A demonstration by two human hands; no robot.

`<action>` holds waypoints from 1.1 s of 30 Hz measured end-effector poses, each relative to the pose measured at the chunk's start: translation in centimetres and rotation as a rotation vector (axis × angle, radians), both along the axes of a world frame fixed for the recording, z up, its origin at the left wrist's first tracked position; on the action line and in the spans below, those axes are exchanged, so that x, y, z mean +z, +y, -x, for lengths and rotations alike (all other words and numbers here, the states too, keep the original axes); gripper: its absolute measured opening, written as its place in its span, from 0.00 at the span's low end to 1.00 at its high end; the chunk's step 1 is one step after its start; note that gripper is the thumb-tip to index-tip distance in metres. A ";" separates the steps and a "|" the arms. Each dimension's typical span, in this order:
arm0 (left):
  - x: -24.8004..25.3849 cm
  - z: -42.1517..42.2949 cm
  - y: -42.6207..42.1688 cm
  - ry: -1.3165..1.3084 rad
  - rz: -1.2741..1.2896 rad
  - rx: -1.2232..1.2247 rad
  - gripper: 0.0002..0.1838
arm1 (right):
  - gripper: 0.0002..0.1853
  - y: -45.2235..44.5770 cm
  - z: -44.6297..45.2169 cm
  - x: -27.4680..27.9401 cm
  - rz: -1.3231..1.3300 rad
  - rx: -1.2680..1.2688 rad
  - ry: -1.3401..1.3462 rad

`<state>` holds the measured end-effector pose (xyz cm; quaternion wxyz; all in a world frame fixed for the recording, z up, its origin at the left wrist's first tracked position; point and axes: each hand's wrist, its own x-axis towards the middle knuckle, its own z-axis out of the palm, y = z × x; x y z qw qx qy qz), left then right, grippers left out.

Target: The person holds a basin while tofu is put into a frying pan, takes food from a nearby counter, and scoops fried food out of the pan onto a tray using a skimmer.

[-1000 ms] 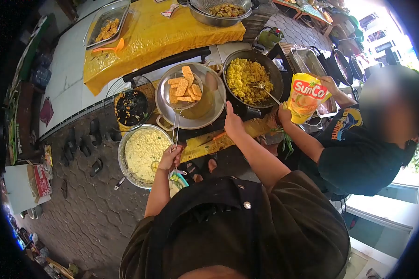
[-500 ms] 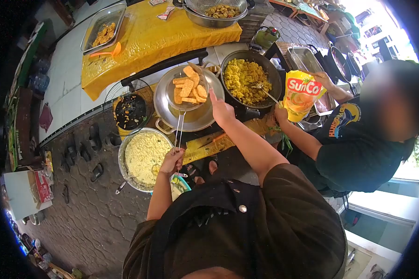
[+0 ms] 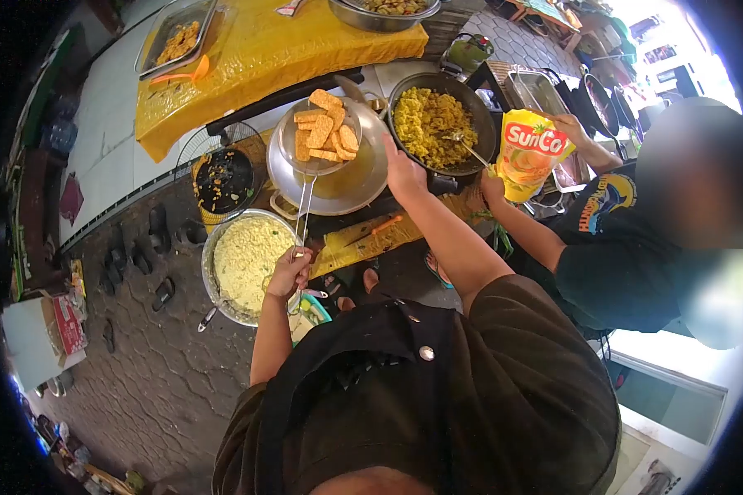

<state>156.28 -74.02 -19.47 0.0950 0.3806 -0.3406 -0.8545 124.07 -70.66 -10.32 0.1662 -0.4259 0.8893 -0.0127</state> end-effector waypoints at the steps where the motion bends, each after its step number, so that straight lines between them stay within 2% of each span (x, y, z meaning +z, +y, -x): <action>1: 0.1 -0.1 -0.1 0.002 0.030 -0.009 0.08 | 0.35 -0.2 -0.2 0.3 -0.012 0.013 0.008; 2: 0.1 -0.2 -0.2 -0.007 0.025 0.000 0.08 | 0.35 -0.3 -0.4 0.3 -0.024 0.023 0.015; 3: 0.2 -0.3 -0.3 -0.001 0.038 -0.006 0.08 | 0.35 -0.1 -0.5 0.2 0.074 0.104 0.031; 6: 0.3 -0.2 -0.8 -0.003 0.039 0.004 0.08 | 0.34 -1.3 -0.4 0.4 -0.014 0.027 0.035; 7: 0.4 -0.2 -1.0 -0.007 0.040 -0.002 0.09 | 0.34 -1.5 -0.7 0.3 0.068 0.016 0.057; 10: 0.4 -0.5 -1.4 -0.008 0.050 -0.003 0.09 | 0.33 -1.9 -1.2 0.2 -0.009 0.104 0.001; 14: -0.1 -1.1 -1.7 -0.008 0.027 -0.008 0.10 | 0.33 -2.4 -0.2 -1.2 0.157 -0.051 0.012; 17: 0.1 -1.8 -1.8 -0.013 -0.001 0.017 0.09 | 0.34 -2.6 -1.3 0.5 -0.058 0.047 -0.008; 18: -0.2 -2.2 -1.6 0.008 -0.035 0.038 0.09 | 0.34 -2.0 -0.9 -0.7 -0.062 0.058 -0.012; 20: -0.5 -2.7 -1.6 0.037 -0.068 0.069 0.09 | 0.32 -1.2 0.4 -4.0 0.310 -0.018 -0.134; 21: -0.3 -3.2 -1.6 0.040 -0.091 0.098 0.08 | 0.30 -1.6 -0.3 -3.0 0.277 -0.134 -0.214; 22: -0.2 -3.9 -1.6 0.041 -0.114 0.127 0.08 | 0.30 -1.7 -1.0 -2.9 0.271 -0.121 -0.217; 24: -0.1 -5.4 -2.0 0.062 -0.103 0.166 0.08 | 0.30 -1.9 -2.3 -2.9 0.376 -0.391 -0.656; 25: -0.2 -6.2 -2.5 0.028 -0.079 0.193 0.08 | 0.30 -1.9 -3.3 -2.7 0.412 -0.425 -0.770; 29: -1.5 -9.5 -5.3 -0.055 -0.004 0.272 0.09 | 0.29 -4.0 -7.5 -3.6 0.360 -0.406 -0.843; 33: -2.7 -13.0 -9.5 -0.156 0.020 0.327 0.10 | 0.29 -7.6 -11.7 -7.2 0.364 -0.191 -0.692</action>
